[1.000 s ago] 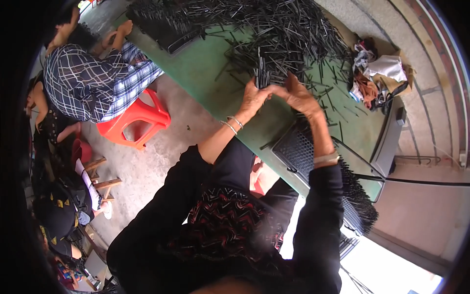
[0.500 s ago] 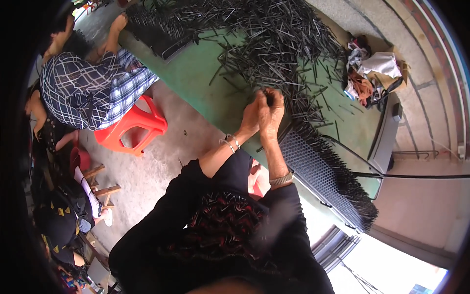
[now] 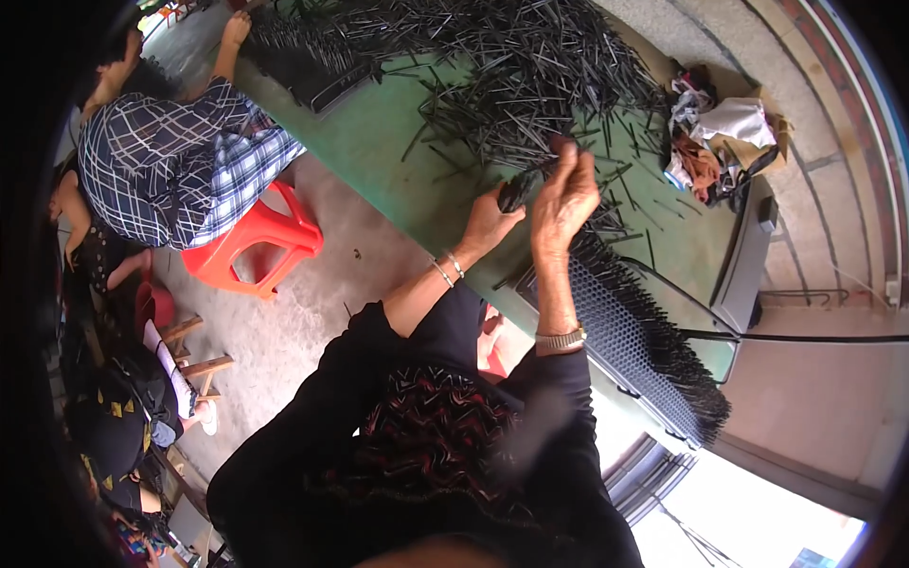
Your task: Insert bundles of black plastic bristles into a brush base.
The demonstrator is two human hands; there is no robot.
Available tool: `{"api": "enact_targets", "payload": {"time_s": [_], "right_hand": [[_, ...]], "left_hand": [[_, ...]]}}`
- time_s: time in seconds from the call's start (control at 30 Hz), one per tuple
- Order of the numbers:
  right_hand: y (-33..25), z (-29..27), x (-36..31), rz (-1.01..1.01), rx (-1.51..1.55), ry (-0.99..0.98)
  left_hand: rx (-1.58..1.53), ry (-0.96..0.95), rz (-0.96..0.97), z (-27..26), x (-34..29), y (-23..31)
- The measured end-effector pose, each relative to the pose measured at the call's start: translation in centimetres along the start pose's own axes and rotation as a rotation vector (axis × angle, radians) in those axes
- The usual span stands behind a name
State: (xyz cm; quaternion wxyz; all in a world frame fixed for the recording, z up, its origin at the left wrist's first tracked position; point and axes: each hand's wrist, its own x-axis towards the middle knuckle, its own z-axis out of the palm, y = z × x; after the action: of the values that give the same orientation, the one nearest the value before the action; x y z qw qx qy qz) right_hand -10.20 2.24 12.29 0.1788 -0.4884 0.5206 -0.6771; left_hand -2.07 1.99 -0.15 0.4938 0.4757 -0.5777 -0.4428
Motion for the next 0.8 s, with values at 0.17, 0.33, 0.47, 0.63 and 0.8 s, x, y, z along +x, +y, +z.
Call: {"api": "enact_targets", "payload": {"time_s": [0.17, 0.33, 0.47, 0.63, 0.8], "right_hand": [[1.0, -1.5, 1.4, 0.154, -0.256, -0.166], [5.2, -0.7, -0.8, 0.248, -0.303, -0.296], [5.8, -0.8, -1.7, 0.385, -0.144, -0.391], [1.1, -0.6, -1.3, 0.324, 0.179, -0.26], [-0.2, -0.9, -3.4, 0.459, 0.124, -0.334]], "left_hand": [[-0.799, -0.108, -0.335, -1.2, 1.3, 2.1], [-0.76, -0.094, -0.394, -1.9, 1.7, 3.0], [-0.703, 0.022, -0.202, -0.9, 0.5, 2.6], [-0.36, -0.135, -0.175, -1.0, 0.2, 3.6], [-0.12, 0.022, 0.078, -0.4, -2.1, 3.7]]}}
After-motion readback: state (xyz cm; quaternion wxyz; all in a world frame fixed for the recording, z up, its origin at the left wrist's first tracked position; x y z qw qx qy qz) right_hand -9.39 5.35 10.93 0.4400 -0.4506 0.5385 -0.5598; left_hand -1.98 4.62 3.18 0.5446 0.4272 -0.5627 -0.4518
